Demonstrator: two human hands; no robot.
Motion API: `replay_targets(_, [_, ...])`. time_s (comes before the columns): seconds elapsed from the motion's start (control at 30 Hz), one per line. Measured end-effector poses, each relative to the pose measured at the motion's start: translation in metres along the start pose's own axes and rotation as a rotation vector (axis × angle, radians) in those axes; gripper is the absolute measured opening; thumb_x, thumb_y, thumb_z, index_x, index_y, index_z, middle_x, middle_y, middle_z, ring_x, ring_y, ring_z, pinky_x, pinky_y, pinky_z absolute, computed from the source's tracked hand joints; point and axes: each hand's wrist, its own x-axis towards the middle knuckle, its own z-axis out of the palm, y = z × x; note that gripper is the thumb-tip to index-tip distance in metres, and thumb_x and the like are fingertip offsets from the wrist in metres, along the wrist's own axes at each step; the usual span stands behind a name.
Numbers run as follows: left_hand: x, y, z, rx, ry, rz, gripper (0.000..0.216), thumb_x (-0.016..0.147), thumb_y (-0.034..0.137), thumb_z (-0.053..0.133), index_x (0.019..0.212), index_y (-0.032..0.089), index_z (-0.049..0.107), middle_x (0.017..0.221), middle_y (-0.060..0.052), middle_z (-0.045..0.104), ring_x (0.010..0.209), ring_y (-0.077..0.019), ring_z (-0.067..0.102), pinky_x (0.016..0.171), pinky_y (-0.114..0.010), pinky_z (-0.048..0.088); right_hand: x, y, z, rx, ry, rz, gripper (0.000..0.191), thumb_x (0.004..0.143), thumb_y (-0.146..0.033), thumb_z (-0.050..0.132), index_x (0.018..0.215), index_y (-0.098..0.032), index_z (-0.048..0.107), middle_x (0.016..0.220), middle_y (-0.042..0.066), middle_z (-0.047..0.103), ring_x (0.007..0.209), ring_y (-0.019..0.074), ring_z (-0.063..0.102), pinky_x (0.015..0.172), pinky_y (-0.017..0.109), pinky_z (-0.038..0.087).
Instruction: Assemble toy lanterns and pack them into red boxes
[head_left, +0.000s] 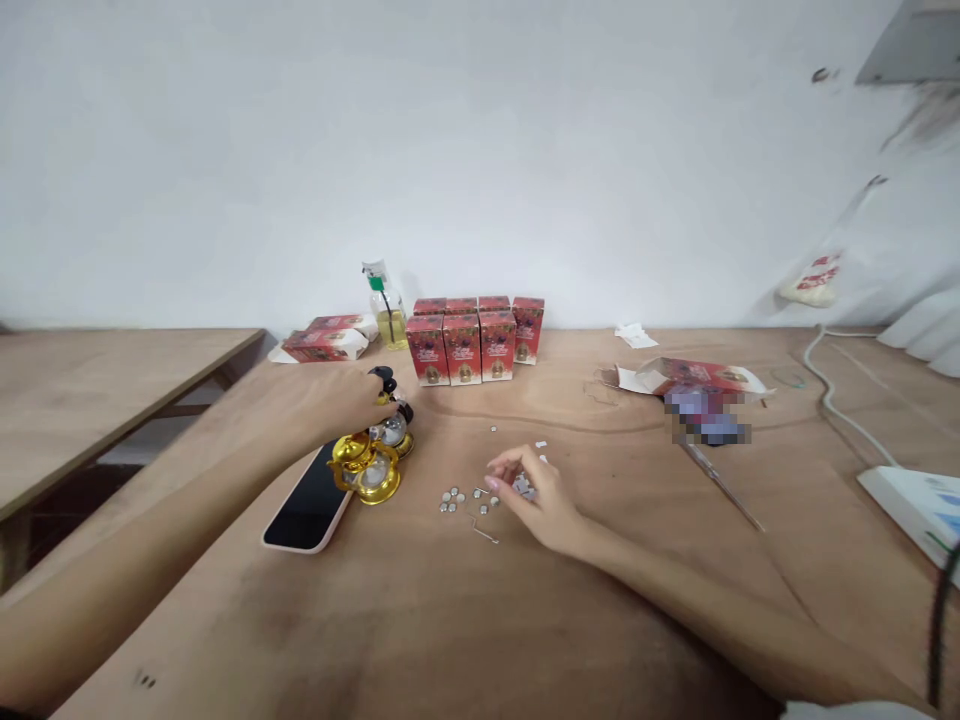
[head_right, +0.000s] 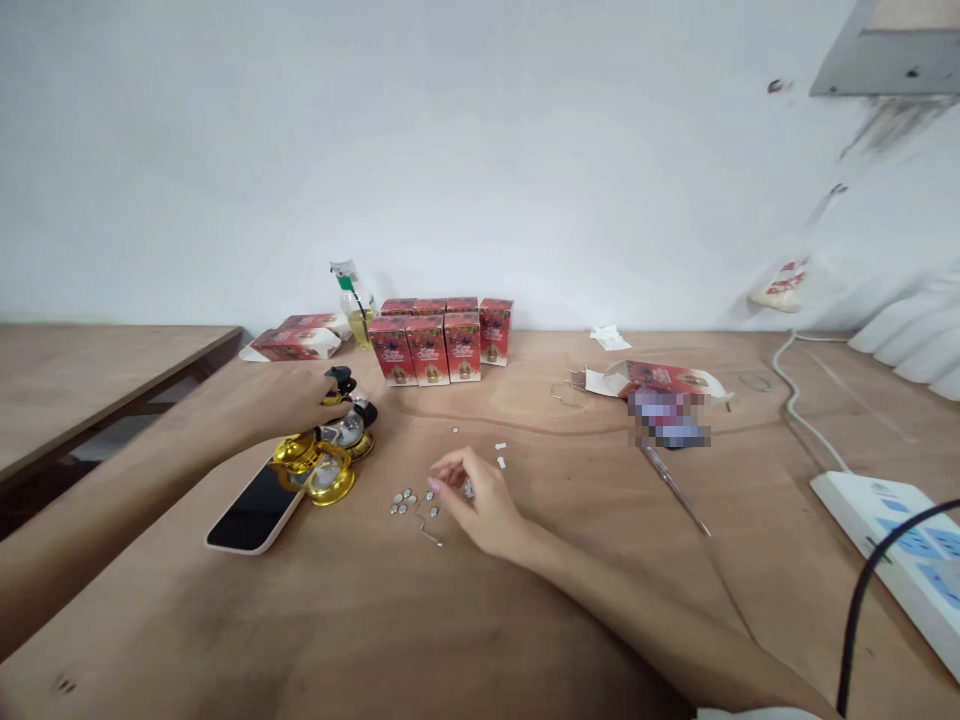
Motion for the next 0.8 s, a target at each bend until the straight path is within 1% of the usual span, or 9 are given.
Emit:
replay_targets(0.1, [-0.001, 0.011, -0.018, 0.169, -0.001, -0.032, 0.033, 0.072, 0.045, 0.059, 0.053, 0.021, 0.045, 0.054, -0.007, 0.053, 0.063, -0.0292, 0.059, 0.063, -0.035, 0.040, -0.011, -0.001, 0.004, 0.096, -0.079, -0.003, 0.010, 0.088, -0.031, 0.056, 0.086, -0.022, 0.057, 0.073, 0.000, 0.064, 0.065, 0.0122, 0.060, 0.061, 0.026, 0.049])
replay_targets(0.2, [-0.008, 0.035, -0.027, 0.043, 0.158, -0.082, 0.030, 0.081, 0.048, 0.048, 0.068, 0.020, 0.050, 0.068, -0.006, 0.059, 0.067, -0.0251, 0.058, 0.063, -0.033, 0.040, -0.011, 0.000, 0.008, 0.269, -0.181, 0.065, 0.020, 0.084, -0.039, 0.062, 0.092, -0.022, 0.056, 0.079, 0.001, 0.066, 0.067, 0.0126, 0.062, 0.059, 0.026, 0.050])
replay_targets(0.33, [-0.035, 0.080, 0.010, -0.746, 0.082, 0.034, 0.039, 0.086, 0.056, 0.040, 0.073, 0.020, 0.049, 0.067, -0.001, 0.055, 0.064, -0.0166, 0.053, 0.059, -0.027, 0.043, -0.011, 0.005, 0.014, 0.394, -0.220, 0.015, 0.076, 0.065, -0.053, 0.077, 0.125, -0.025, 0.041, 0.120, 0.010, 0.059, 0.109, 0.0215, 0.060, 0.091, 0.040, 0.050])
replay_targets(0.4, [-0.053, 0.098, 0.043, -0.834, 0.008, 0.092, 0.042, 0.087, 0.057, 0.038, 0.071, 0.020, 0.048, 0.067, 0.000, 0.053, 0.065, -0.0149, 0.052, 0.060, -0.025, 0.045, -0.014, 0.007, 0.014, 0.355, -0.146, 0.018, 0.089, 0.058, -0.063, 0.076, 0.130, -0.025, 0.040, 0.128, 0.012, 0.054, 0.124, 0.0265, 0.049, 0.104, 0.046, 0.040])
replay_targets(0.47, [-0.067, 0.109, 0.071, -0.947, -0.149, 0.196, 0.035, 0.089, 0.051, 0.043, 0.078, 0.019, 0.051, 0.072, 0.000, 0.054, 0.068, -0.0138, 0.053, 0.063, -0.025, 0.046, -0.016, 0.008, 0.012, 0.320, -0.042, 0.054, 0.081, 0.062, -0.069, 0.069, 0.127, -0.027, 0.046, 0.125, 0.009, 0.056, 0.127, 0.0276, 0.046, 0.107, 0.047, 0.038])
replay_targets(0.57, [-0.079, 0.106, 0.093, -0.969, -0.171, 0.374, 0.024, 0.094, 0.038, 0.040, 0.097, 0.018, 0.053, 0.096, -0.005, 0.061, 0.089, -0.0163, 0.057, 0.082, -0.030, 0.047, -0.013, 0.006, 0.008, 0.290, 0.094, 0.068, 0.053, 0.074, -0.062, 0.063, 0.116, -0.030, 0.056, 0.113, 0.005, 0.063, 0.122, 0.0251, 0.051, 0.104, 0.045, 0.042])
replay_targets(0.67, [-0.082, 0.084, 0.097, -0.752, -0.027, 0.424, 0.019, 0.093, 0.029, 0.043, 0.109, 0.020, 0.050, 0.107, -0.008, 0.060, 0.098, -0.0186, 0.056, 0.088, -0.035, 0.046, -0.006, 0.011, 0.009, 0.211, 0.221, 0.013, 0.033, 0.076, -0.047, 0.068, 0.102, -0.028, 0.061, 0.109, 0.005, 0.065, 0.115, 0.0239, 0.056, 0.100, 0.044, 0.046])
replay_targets(0.73, [-0.085, 0.066, 0.097, -0.591, 0.108, 0.369, 0.024, 0.091, 0.028, 0.047, 0.114, 0.021, 0.047, 0.106, -0.009, 0.059, 0.096, -0.0200, 0.056, 0.083, -0.036, 0.046, -0.002, 0.019, 0.012, 0.144, 0.284, -0.036, 0.031, 0.073, -0.039, 0.072, 0.099, -0.026, 0.061, 0.110, 0.007, 0.066, 0.110, 0.0237, 0.059, 0.098, 0.043, 0.047])
replay_targets(0.8, [-0.091, 0.049, 0.098, -0.454, 0.136, 0.334, 0.023, 0.089, 0.028, 0.051, 0.111, 0.020, 0.049, 0.098, -0.007, 0.060, 0.090, -0.0206, 0.055, 0.078, -0.036, 0.046, -0.001, 0.029, 0.013, 0.100, 0.263, -0.069, 0.034, 0.071, -0.030, 0.073, 0.102, -0.025, 0.061, 0.112, 0.007, 0.066, 0.108, 0.0228, 0.061, 0.097, 0.041, 0.048])
